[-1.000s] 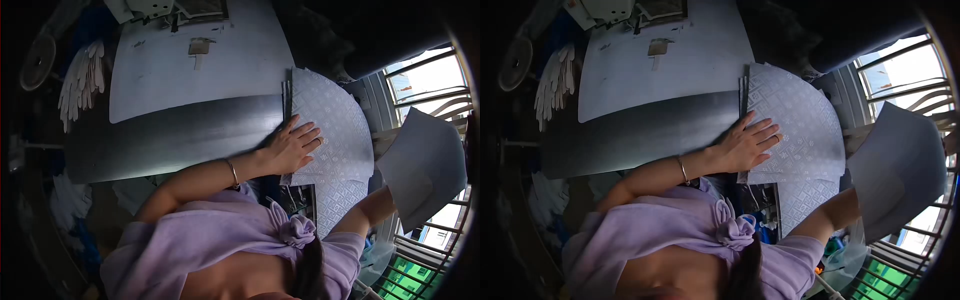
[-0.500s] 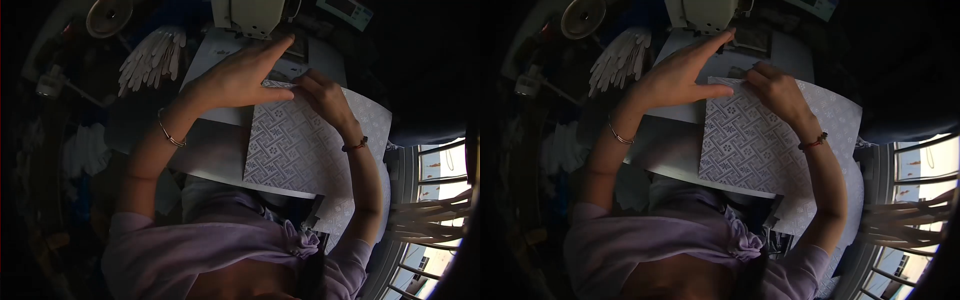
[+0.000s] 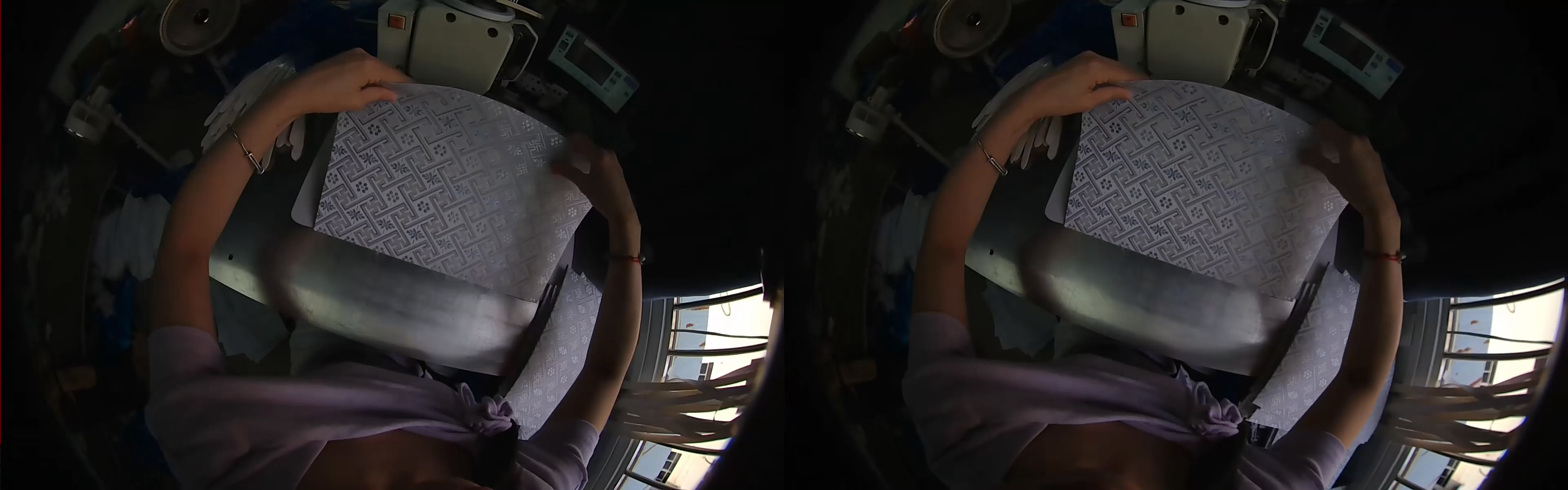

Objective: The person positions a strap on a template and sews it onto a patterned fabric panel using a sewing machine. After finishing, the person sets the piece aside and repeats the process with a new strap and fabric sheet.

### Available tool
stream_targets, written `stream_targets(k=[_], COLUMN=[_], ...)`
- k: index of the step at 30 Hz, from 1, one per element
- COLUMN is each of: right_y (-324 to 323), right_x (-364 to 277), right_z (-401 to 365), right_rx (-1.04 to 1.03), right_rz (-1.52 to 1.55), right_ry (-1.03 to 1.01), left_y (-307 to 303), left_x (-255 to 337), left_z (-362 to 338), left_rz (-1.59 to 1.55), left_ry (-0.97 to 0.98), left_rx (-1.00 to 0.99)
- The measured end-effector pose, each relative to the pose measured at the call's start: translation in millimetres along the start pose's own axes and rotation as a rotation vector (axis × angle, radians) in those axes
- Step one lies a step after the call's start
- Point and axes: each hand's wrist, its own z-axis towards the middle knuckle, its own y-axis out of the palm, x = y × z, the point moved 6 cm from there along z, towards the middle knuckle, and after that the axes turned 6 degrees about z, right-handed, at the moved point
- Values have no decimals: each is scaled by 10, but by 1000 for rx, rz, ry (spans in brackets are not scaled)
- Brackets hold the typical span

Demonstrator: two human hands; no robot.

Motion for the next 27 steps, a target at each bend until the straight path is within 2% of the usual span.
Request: stream_targets(k=[1, 2, 4, 8, 10, 11, 13, 16, 19, 24, 27], right_y=[-32, 56, 43, 190, 320, 393, 543, 579, 670, 621, 611], right_x=[-96, -117, -261, -69, -25, 37, 114, 146, 263, 183, 264], right_z=[-60, -97, -168, -238, -304, -339, -387, -448, -514, -643, -448], right_rx=[92, 77, 100, 50, 72, 71, 119, 163, 74, 55, 56], right_rz=[-73, -64, -131, -320, -415, -412, -524, -535, -495, -454, -455], right_ry=[-24, -10, -112, -200, -336, -333, -345, -388, -349, -307, -235], left_y=[-19, 88, 80, 245, 458, 553, 742, 845, 941, 913, 981], left_x=[62, 33, 88, 99, -5, -59, -122, -228, -349, -348, -637], left_z=[-60, -112, -155, -214, -236, -240, -242, -206, -144, -35, 157], left_rz=[35, 19, 99, 153, 261, 259, 338, 303, 261, 217, 201], left_ry=[156, 152, 140, 159, 171, 172, 300, 345, 382, 388, 367], left_rx=[163, 148, 156, 165, 206, 202, 191, 166, 150, 167, 175])
